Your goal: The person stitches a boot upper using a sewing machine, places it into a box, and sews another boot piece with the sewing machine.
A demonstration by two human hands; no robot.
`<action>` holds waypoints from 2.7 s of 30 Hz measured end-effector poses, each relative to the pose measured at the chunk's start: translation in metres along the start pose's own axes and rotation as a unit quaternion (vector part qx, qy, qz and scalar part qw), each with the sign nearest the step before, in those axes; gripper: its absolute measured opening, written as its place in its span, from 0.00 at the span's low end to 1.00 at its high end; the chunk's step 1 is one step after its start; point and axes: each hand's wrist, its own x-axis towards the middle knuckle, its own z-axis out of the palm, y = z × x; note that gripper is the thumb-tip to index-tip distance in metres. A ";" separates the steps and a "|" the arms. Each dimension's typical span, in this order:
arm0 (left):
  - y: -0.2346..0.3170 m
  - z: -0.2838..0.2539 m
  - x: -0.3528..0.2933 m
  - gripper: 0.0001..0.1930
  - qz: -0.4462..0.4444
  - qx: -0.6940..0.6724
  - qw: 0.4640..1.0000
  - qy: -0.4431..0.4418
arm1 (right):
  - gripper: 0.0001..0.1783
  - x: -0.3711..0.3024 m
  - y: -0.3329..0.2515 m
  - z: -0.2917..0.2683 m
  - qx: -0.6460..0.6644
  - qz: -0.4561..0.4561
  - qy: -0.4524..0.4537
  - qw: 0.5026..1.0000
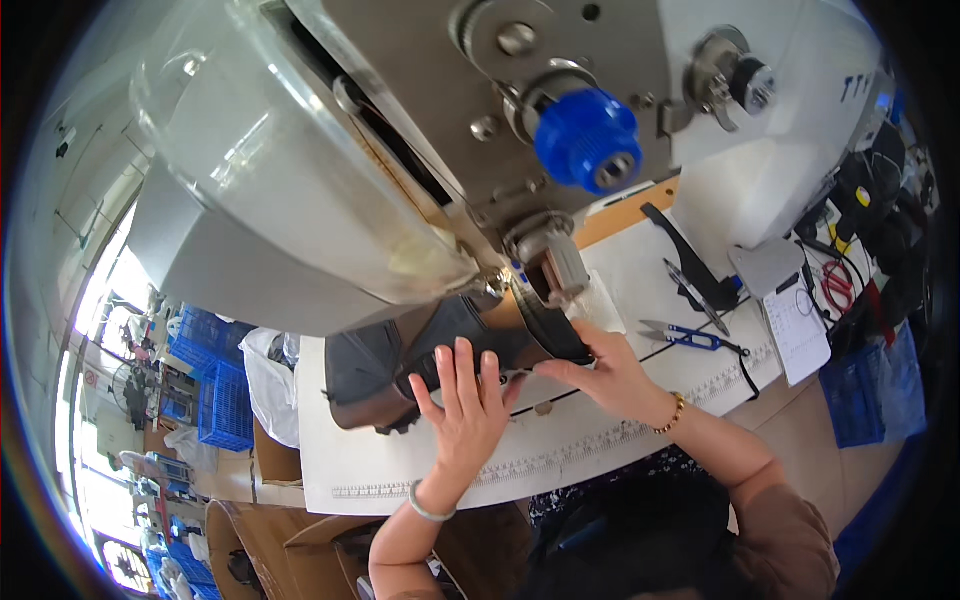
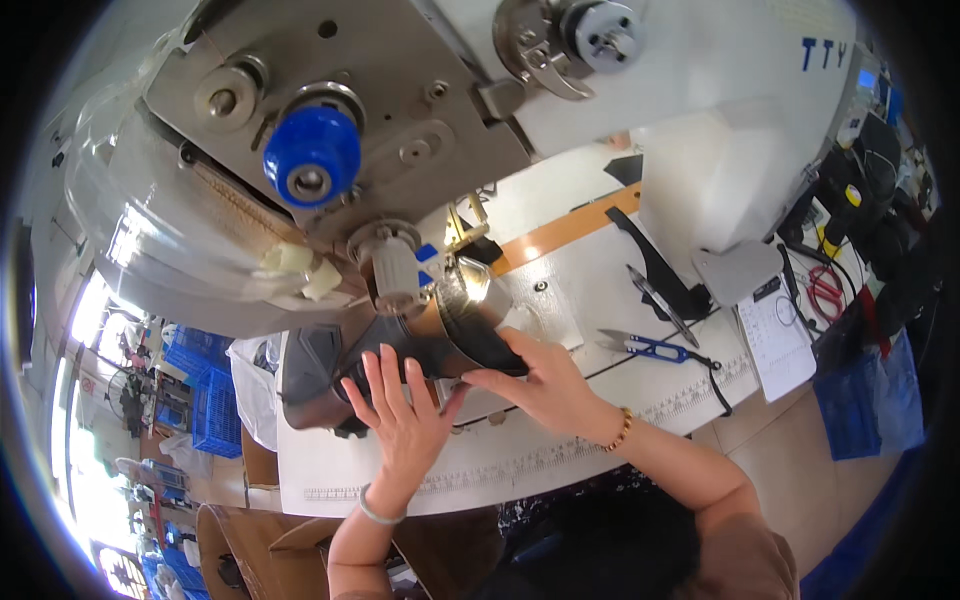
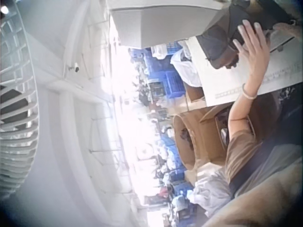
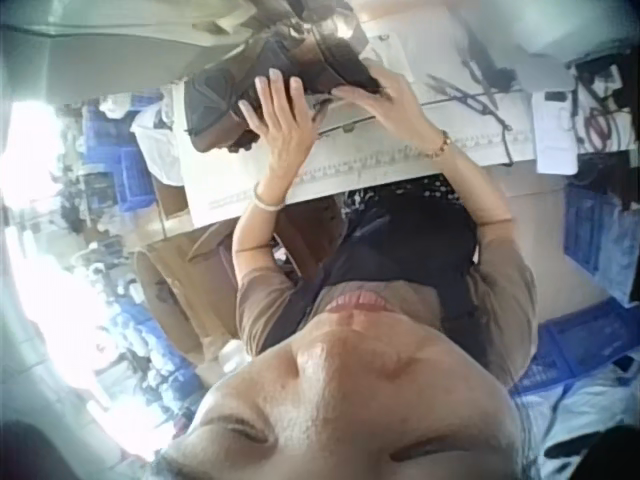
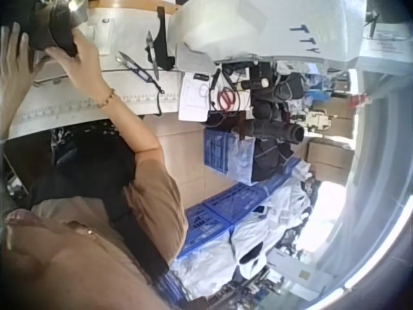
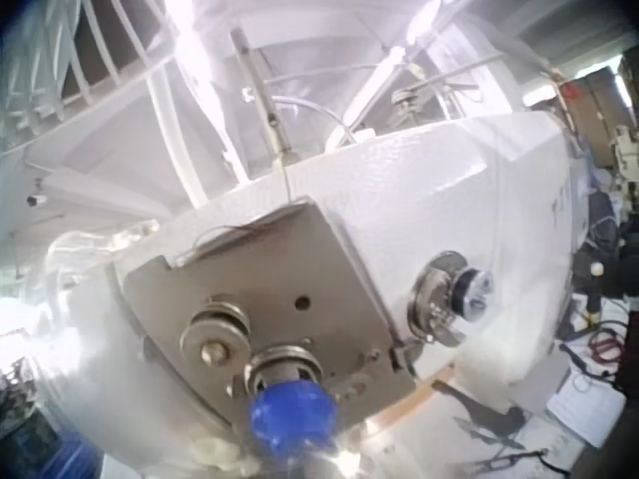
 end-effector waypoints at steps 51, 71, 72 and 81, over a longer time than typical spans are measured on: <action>-0.018 0.006 -0.004 0.13 0.135 0.103 0.982 0.082 | 0.09 0.013 -0.011 0.018 0.256 0.054 0.018 0.965; -0.030 -0.020 0.022 0.15 0.156 0.054 0.986 -0.003 | 0.05 0.020 -0.020 0.019 0.300 0.113 0.067 0.945; -0.030 -0.019 0.023 0.15 0.150 0.048 0.988 0.000 | 0.06 0.019 -0.019 0.014 0.365 0.152 0.037 0.918; -0.024 -0.025 0.029 0.21 0.116 0.013 0.993 -0.015 | 0.16 0.020 0.002 0.002 0.291 0.078 -0.085 0.950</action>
